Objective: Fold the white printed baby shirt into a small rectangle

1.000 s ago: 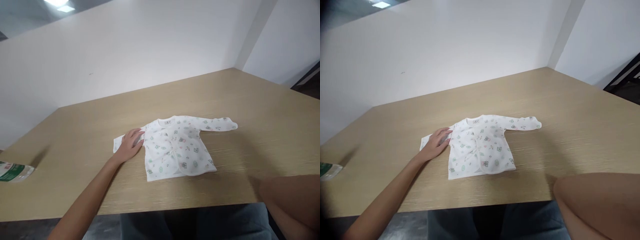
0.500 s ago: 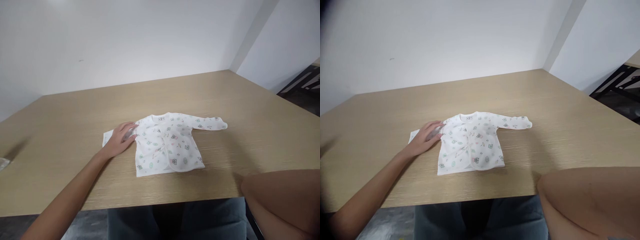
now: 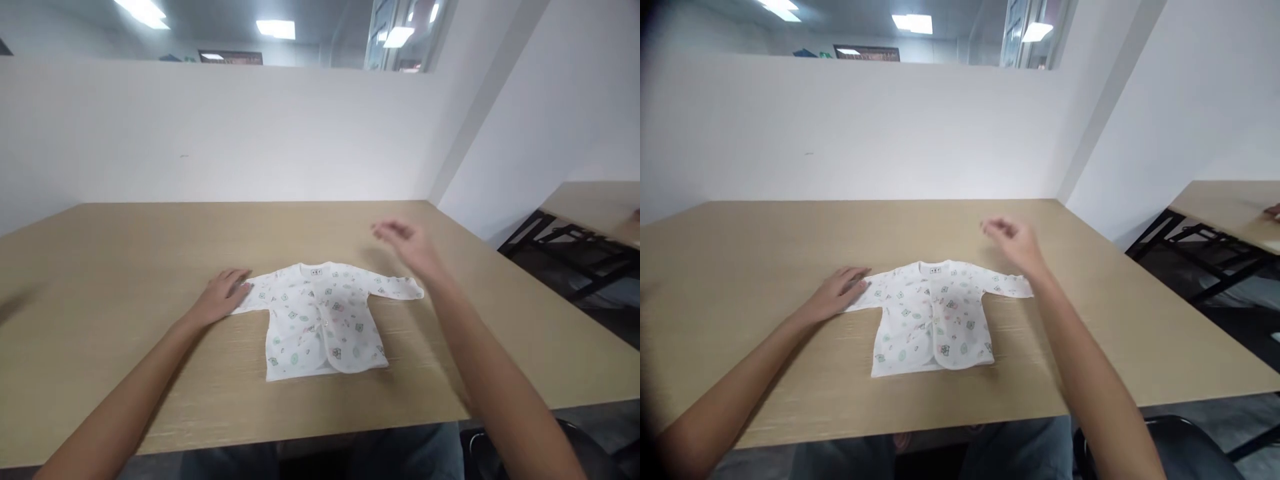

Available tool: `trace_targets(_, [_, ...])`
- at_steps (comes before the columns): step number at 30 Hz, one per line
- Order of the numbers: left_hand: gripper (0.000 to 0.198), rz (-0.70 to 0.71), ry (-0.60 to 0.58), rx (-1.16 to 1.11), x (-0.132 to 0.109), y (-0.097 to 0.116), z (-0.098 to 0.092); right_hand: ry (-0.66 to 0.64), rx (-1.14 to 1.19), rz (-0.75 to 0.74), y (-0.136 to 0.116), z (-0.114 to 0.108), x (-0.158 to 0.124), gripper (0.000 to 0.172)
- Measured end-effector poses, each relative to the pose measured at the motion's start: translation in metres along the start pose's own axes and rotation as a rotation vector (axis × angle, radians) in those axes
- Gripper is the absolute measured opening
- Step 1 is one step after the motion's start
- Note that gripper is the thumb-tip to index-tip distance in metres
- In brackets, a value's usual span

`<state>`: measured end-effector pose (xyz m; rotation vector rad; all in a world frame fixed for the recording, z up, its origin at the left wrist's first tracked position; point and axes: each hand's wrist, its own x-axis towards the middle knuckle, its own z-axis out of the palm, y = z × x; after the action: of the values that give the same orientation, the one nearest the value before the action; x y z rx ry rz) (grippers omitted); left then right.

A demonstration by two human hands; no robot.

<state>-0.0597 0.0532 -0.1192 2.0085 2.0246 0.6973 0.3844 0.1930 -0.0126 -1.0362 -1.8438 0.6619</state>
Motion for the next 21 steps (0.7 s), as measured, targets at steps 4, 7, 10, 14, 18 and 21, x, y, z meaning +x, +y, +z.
trace_targets(4, [0.069,-0.019,0.039,0.027,0.000,0.005,0.007,-0.204,-0.182,0.164,0.038,0.038,-0.024,0.029])
trace_targets(7, [0.065,-0.027,0.044,-0.013,-0.002,0.013,0.006,-0.244,-0.288,0.128,0.061,0.056,-0.037,0.034])
trace_targets(10, [0.049,-0.026,0.009,-0.082,-0.005,0.024,0.006,-0.260,-0.332,0.159,0.061,0.062,-0.040,0.036])
trace_targets(14, [0.032,0.036,-0.012,-0.193,-0.012,0.036,0.005,-0.249,-0.358,0.179,0.042,0.062,-0.047,0.019])
trace_targets(18, [0.025,0.056,-0.041,-0.314,-0.023,0.047,0.001,-0.200,-0.268,0.102,0.014,0.043,-0.069,0.021])
trace_targets(21, [0.024,0.040,-0.056,-0.440,-0.036,0.054,-0.002,-0.239,-0.079,0.039,-0.015,0.017,-0.101,0.029])
